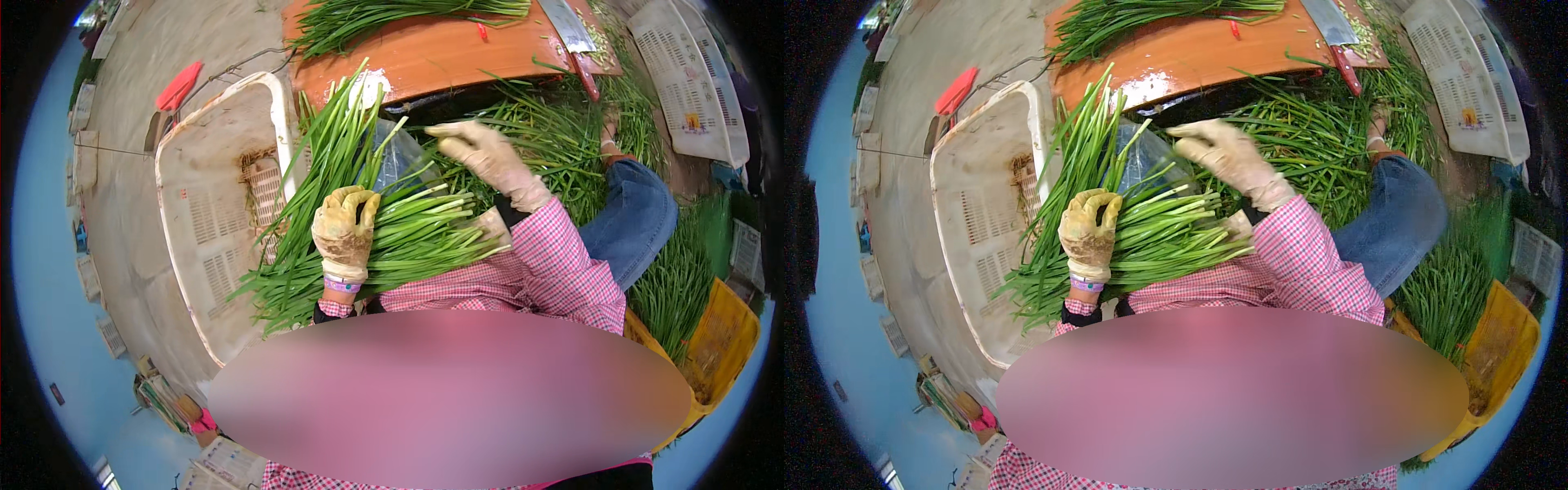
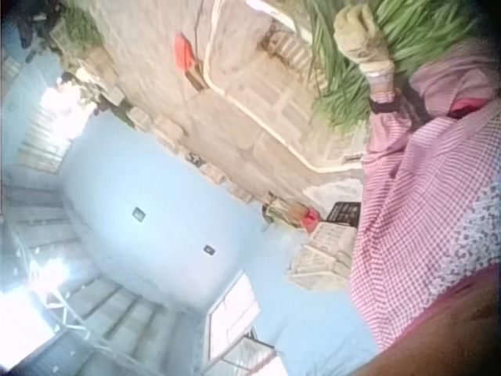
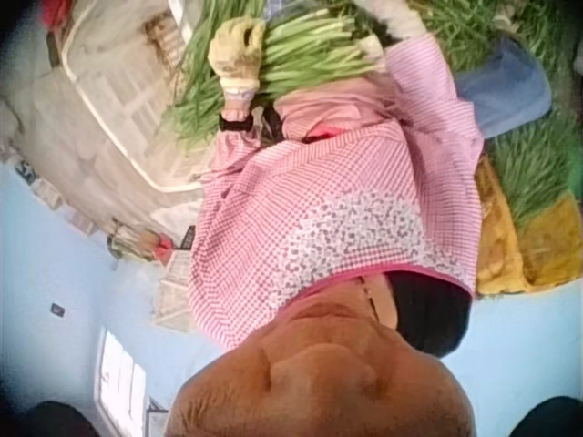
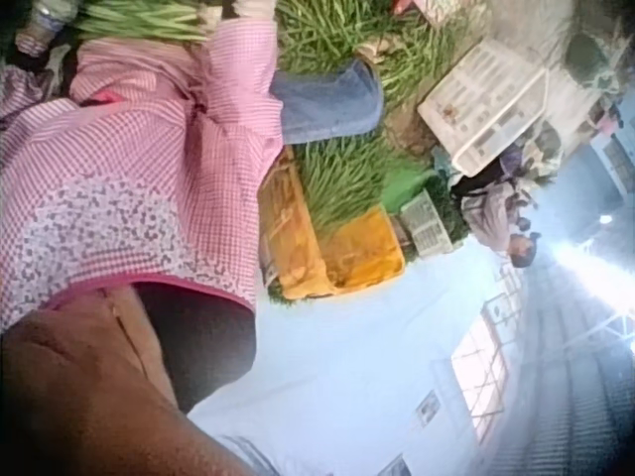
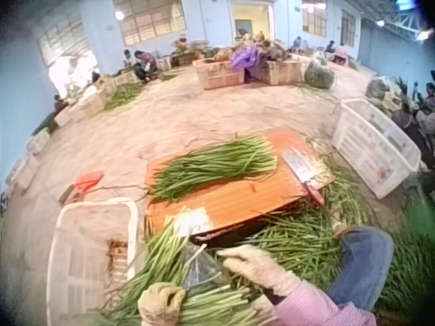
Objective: Cleaning, sorting, and bundling green onions before trimming the ends with a cleaver.
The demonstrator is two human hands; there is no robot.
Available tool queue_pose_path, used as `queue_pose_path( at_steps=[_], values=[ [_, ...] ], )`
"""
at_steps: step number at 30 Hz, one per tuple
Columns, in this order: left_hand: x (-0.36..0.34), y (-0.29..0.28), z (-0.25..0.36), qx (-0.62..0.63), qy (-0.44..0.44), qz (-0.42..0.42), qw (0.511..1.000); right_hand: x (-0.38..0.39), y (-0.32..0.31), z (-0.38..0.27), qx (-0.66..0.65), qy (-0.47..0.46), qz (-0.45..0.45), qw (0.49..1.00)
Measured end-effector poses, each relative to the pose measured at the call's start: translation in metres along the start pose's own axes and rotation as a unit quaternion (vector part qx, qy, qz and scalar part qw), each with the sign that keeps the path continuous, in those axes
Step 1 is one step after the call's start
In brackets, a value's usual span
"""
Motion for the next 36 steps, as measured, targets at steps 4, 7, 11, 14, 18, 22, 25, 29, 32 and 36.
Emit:
queue_pose_path(
  at_steps=[4, 7, 11, 14, 18, 22, 25, 29, 32, 36],
  values=[
    [-0.001, 0.000, -0.001, 0.009, -0.005, 0.006, 1.000, -0.009, 0.071, -0.017, 0.048, -0.056, -0.172, 0.982],
    [-0.001, 0.001, -0.003, 0.006, -0.008, 0.007, 1.000, -0.015, 0.060, 0.001, 0.001, -0.034, -0.124, 0.992],
    [-0.002, 0.005, -0.008, 0.006, -0.023, -0.003, 1.000, -0.009, 0.010, 0.048, -0.065, 0.076, -0.065, 0.993],
    [-0.003, 0.007, -0.008, 0.005, -0.027, -0.009, 1.000, 0.006, -0.024, 0.077, -0.131, 0.188, 0.075, 0.971],
    [-0.004, 0.006, -0.007, 0.007, -0.028, -0.011, 1.000, 0.003, 0.040, 0.049, -0.147, 0.147, -0.137, 0.969],
    [-0.004, 0.005, -0.004, -0.001, -0.016, -0.003, 1.000, 0.003, 0.067, 0.024, -0.134, 0.107, -0.189, 0.967],
    [-0.004, 0.005, -0.006, 0.005, -0.024, -0.004, 1.000, 0.008, 0.040, 0.035, -0.167, 0.114, -0.138, 0.970],
    [-0.003, 0.006, -0.006, 0.001, -0.026, -0.012, 1.000, 0.023, -0.043, 0.085, -0.187, 0.123, -0.003, 0.975],
    [-0.003, 0.007, -0.006, 0.004, -0.023, -0.011, 1.000, 0.052, -0.131, 0.111, 0.090, 0.172, 0.245, 0.950],
    [-0.002, 0.006, -0.006, -0.002, -0.020, -0.006, 1.000, 0.089, -0.160, 0.067, 0.412, 0.243, 0.467, 0.744]
  ],
)
Point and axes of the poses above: each hand's wrist, its own x-axis away from the middle knuckle, its own y-axis out of the palm, z = x × y, the point moved 9 cm from there along -x, towards the middle knuckle, and after that the axes turned 6 degrees about -z, right-handed, at the moved point
